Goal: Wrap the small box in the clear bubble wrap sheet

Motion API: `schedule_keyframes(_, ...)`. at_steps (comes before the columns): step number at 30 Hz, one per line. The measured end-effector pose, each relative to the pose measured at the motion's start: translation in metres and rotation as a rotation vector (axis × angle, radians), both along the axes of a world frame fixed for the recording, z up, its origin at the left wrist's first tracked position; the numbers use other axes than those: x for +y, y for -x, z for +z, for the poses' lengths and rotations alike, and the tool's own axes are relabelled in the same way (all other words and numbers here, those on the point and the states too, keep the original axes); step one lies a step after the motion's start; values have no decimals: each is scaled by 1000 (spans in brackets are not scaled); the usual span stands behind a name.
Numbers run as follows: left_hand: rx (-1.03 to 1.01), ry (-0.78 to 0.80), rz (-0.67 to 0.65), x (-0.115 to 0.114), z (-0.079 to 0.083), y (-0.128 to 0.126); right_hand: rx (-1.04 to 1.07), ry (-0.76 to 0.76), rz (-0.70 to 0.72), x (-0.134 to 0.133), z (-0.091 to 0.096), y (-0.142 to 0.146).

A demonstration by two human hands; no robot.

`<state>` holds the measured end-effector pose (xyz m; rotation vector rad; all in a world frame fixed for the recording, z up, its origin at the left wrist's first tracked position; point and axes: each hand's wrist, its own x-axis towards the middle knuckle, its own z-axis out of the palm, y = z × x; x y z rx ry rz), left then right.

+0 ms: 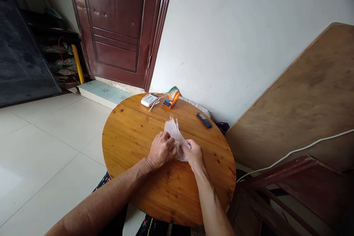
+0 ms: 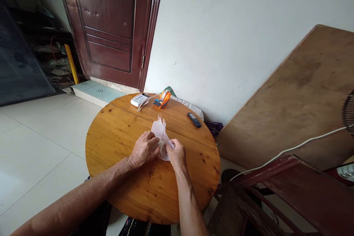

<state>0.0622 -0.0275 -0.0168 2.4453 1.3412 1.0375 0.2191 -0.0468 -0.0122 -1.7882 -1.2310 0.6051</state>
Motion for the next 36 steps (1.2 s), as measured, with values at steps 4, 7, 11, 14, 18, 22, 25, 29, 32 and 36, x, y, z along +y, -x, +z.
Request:
schedule_keyframes(4,-2,-5,9,1,-2,-3,348,-25,64,0,7,11)
schedule_keyframes(7,-19,-11,28,2,-5,-6,450,-32,103,-1,15,17)
schedule_keyframes(11,-37,23,9,2,-4,-7,435,-4,117,-2,25,21)
schedule_keyframes(14,-85,73,-41,2,-2,-3,365,22,147,-3,29,21)
schedule_keyframes(18,-239,225,-118,2,1,3,286,57,224,-8,30,19)
schedule_keyframes(22,-368,396,-106,3,3,7,213,54,341,-14,29,16)
schedule_keyframes(25,-431,490,-77,5,4,7,111,40,405,-16,27,19)
schedule_keyframes(29,-489,502,-71,6,4,7,-223,-43,385,-17,28,29)
schedule_keyframes(32,-453,440,-73,7,2,6,-371,-83,349,-19,31,33)
schedule_keyframes(36,-414,417,-52,8,-5,2,-230,-14,440,-23,31,25)
